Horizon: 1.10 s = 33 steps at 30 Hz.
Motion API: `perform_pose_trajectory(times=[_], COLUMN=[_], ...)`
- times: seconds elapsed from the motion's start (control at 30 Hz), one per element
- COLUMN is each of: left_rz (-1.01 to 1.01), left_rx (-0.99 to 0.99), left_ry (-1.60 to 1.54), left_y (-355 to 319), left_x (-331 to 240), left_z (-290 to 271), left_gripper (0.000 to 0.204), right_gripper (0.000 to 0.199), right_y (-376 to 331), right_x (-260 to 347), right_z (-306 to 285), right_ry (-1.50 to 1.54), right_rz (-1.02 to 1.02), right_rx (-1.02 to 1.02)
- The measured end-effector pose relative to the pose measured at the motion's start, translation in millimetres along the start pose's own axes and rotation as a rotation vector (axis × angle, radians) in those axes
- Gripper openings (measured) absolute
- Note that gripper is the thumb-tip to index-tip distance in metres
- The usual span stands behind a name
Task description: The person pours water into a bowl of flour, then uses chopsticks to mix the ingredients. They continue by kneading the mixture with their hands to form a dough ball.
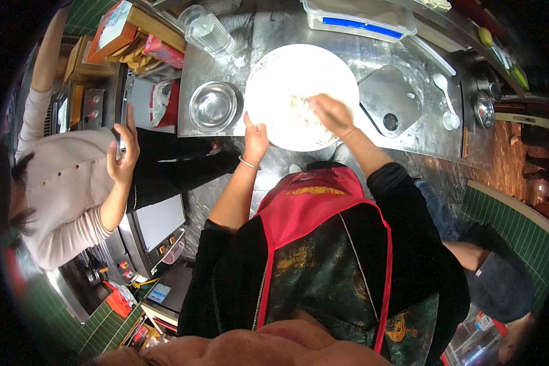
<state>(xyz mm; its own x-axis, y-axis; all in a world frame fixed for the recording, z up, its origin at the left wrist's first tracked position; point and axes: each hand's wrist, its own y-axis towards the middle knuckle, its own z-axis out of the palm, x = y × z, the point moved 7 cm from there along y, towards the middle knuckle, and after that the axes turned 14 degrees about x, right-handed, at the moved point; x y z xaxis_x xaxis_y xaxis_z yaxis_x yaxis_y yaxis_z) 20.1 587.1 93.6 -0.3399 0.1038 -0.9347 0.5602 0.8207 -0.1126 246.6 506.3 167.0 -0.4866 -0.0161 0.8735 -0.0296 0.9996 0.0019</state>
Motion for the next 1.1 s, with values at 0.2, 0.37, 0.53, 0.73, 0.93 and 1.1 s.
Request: perform_pose_trajectory(times=[0.2, 0.37, 0.53, 0.73, 0.93, 1.1], left_rz=[-0.028, -0.013, 0.050, -0.040, -0.060, -0.065], left_rx=[-0.019, -0.036, -0.034, -0.043, -0.153, -0.144], left_ry=[-0.028, -0.050, -0.023, -0.022, -0.013, 0.025], left_y=[-2.3, -0.6, 0.1, -3.0, -5.5, -3.9], left_x=[-6.1, -4.7, -7.9, -6.7, -13.0, -13.7], left_z=[-0.3, -1.0, -0.8, -1.2, -0.3, 0.5], left_gripper=[0.062, 0.061, 0.061, 0.063, 0.063, 0.062], right_gripper=[0.022, 0.020, 0.018, 0.019, 0.024, 0.018], right_y=[-39.8, -38.9, -21.6, 29.0, -94.2, -106.7], right_x=[-46.1, -24.1, 27.9, -33.8, -64.4, -14.8], right_z=[-68.8, -11.4, 31.3, -24.3, -69.6, 12.3], right_ry=[0.202, 0.408, 0.164, 0.313, 0.302, 0.219], right_rz=[0.221, 0.149, -0.014, 0.090, 0.264, 0.099], right_rx=[-0.241, -0.076, 0.205, -0.032, -0.289, -0.064])
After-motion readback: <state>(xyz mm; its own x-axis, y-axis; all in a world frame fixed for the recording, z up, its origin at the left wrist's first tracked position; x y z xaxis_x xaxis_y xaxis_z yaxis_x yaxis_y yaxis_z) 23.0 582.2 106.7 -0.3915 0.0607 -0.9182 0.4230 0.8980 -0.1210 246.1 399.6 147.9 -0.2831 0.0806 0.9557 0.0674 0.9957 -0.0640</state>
